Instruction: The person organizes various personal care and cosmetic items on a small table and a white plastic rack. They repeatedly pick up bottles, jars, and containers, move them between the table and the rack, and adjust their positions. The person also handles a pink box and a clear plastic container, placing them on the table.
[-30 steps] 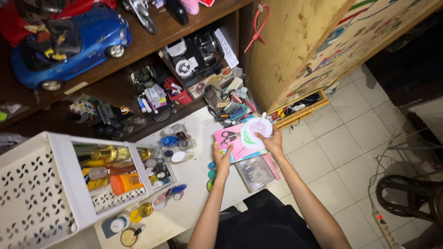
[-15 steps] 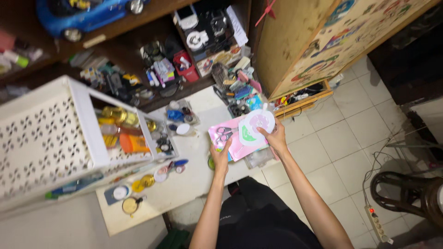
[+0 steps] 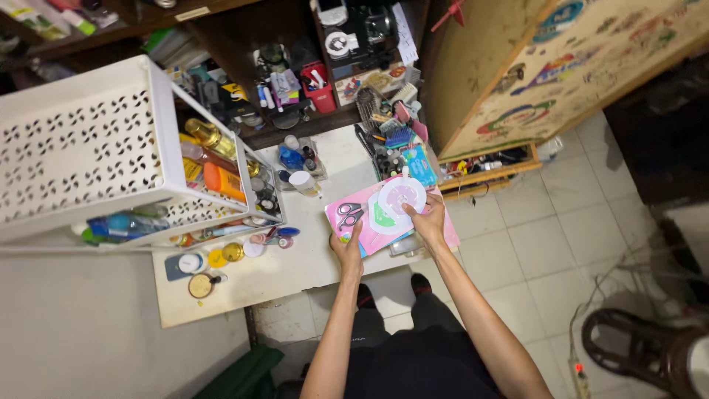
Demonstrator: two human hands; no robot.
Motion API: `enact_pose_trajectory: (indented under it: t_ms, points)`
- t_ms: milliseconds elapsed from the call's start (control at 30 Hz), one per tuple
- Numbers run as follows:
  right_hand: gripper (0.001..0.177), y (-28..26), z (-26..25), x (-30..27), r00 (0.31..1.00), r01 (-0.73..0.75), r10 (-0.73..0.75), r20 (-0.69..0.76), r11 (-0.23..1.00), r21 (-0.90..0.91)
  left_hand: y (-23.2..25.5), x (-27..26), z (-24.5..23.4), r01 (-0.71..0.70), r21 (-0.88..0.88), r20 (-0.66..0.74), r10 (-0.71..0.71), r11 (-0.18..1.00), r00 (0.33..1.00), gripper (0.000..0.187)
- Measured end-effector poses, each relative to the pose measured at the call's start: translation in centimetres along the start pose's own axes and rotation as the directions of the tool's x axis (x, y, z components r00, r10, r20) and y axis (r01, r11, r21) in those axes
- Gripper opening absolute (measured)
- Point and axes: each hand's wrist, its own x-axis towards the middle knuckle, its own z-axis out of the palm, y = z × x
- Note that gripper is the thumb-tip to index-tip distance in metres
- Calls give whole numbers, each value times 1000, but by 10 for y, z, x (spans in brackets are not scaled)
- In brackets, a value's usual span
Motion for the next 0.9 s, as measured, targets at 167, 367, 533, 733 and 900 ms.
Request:
enact_pose_trajectory:
  t_ms: [167,367,533,733,900]
  points:
    - [24,8,-9,18,977,-195,164,138,949,247,-11,-5,11,-50,-75,-113,41,996,993,30]
    - [20,41,-28,67,980,-190,149,129,893,409,-30,-15,16,-87,-120,-247,55,989,967,35]
    - [22,83,-30,127,971,-239,203,128,874,423,-28,-28,-10,-195,-235,-386,92,952,918,45]
    - [33,137,9,143,980,-200,197,36,971,130,-8,-54,-36,-270,-140,-463,178,953,869,38]
    - [40,138,31,144,996,-84,84,-11,960,-266,1,-65,-34,-252,-140,-459,163,958,874,35]
